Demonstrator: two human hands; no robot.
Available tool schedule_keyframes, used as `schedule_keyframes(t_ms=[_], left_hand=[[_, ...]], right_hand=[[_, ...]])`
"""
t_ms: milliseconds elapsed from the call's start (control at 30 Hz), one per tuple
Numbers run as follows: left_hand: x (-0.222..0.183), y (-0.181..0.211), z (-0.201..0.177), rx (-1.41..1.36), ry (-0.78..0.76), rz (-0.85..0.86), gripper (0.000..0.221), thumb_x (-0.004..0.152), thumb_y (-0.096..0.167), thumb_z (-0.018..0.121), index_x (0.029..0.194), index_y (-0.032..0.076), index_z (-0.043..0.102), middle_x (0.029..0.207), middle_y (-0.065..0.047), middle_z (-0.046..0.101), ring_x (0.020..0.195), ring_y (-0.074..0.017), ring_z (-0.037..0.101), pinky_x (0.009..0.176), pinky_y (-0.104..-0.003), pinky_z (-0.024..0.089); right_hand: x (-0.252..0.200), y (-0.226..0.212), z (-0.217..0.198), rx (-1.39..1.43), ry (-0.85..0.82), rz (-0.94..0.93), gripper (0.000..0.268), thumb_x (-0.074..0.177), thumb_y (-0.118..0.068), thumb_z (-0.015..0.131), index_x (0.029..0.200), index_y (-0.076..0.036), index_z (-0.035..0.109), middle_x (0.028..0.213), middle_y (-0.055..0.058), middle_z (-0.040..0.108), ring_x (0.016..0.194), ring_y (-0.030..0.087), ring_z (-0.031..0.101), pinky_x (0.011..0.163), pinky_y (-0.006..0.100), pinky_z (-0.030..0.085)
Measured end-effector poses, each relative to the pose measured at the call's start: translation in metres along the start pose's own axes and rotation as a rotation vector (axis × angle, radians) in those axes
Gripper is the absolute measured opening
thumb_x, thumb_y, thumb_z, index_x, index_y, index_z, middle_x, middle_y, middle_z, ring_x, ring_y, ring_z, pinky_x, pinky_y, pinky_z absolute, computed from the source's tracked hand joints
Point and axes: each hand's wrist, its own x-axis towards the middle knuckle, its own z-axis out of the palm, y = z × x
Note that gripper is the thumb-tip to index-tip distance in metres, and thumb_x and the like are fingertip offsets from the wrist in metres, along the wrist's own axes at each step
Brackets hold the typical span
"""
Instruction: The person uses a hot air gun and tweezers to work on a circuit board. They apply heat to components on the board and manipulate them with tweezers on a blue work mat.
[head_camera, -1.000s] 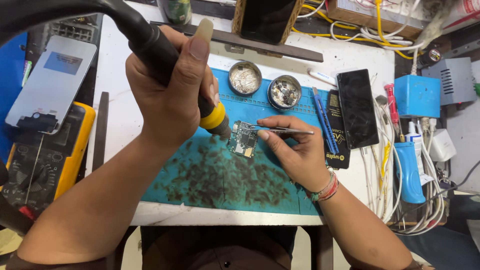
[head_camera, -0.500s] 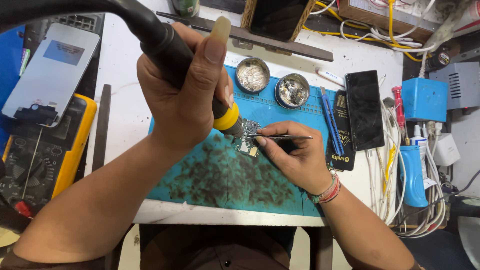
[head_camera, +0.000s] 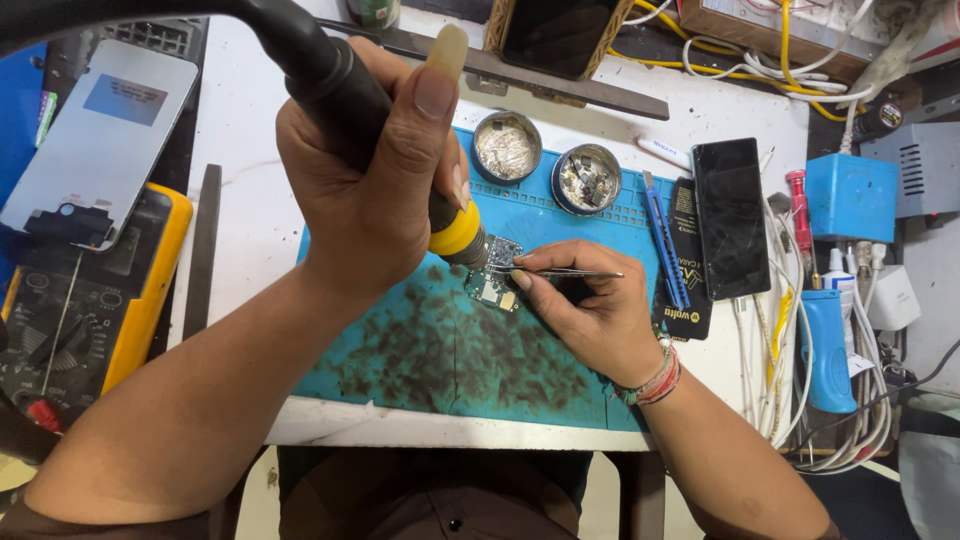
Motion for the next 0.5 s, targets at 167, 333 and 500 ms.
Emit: schedule_keyframes(t_ms=[167, 333, 500], left_hand=[[0.0003, -0.0004, -0.0010, 0.013, -0.008, 0.009, 0.025, 0.117, 0.024, 0.064, 0.100, 0.007, 0.056, 0.065, -0.004, 0.060, 0.057, -0.0105, 0.063, 0.056, -0.024, 0.052], [0.0004, -0.0013, -0.0008, 0.003, -0.013, 0.017, 0.025, 0.117, 0.023, 0.065, 0.100, 0.007, 0.056, 0.066, -0.004, 0.060, 0.058, -0.0105, 0.063, 0.057, -0.024, 0.053], [0.0005, -0.0026, -0.0014, 0.006, -0.017, 0.023, 0.025, 0.117, 0.023, 0.065, 0.100, 0.007, 0.056, 0.065, -0.004, 0.060, 0.057, -0.0106, 0.063, 0.056, -0.024, 0.053]], right_hand=[[-0.0001, -0.0001, 0.0007, -0.009, 0.003, 0.004, 0.013, 0.091, -0.001, 0.079, 0.103, -0.001, 0.073, 0.098, 0.005, 0.077, 0.082, 0.005, 0.069, 0.069, 0.019, 0.057], [-0.0001, 0.0000, 0.0010, -0.029, 0.010, 0.000, 0.012, 0.091, -0.001, 0.079, 0.102, -0.001, 0.074, 0.097, 0.005, 0.077, 0.081, 0.005, 0.068, 0.068, 0.019, 0.056], [0.0005, 0.0002, 0.0008, -0.042, 0.007, -0.011, 0.012, 0.090, -0.001, 0.079, 0.101, -0.001, 0.073, 0.097, 0.005, 0.077, 0.080, 0.005, 0.069, 0.068, 0.019, 0.056]])
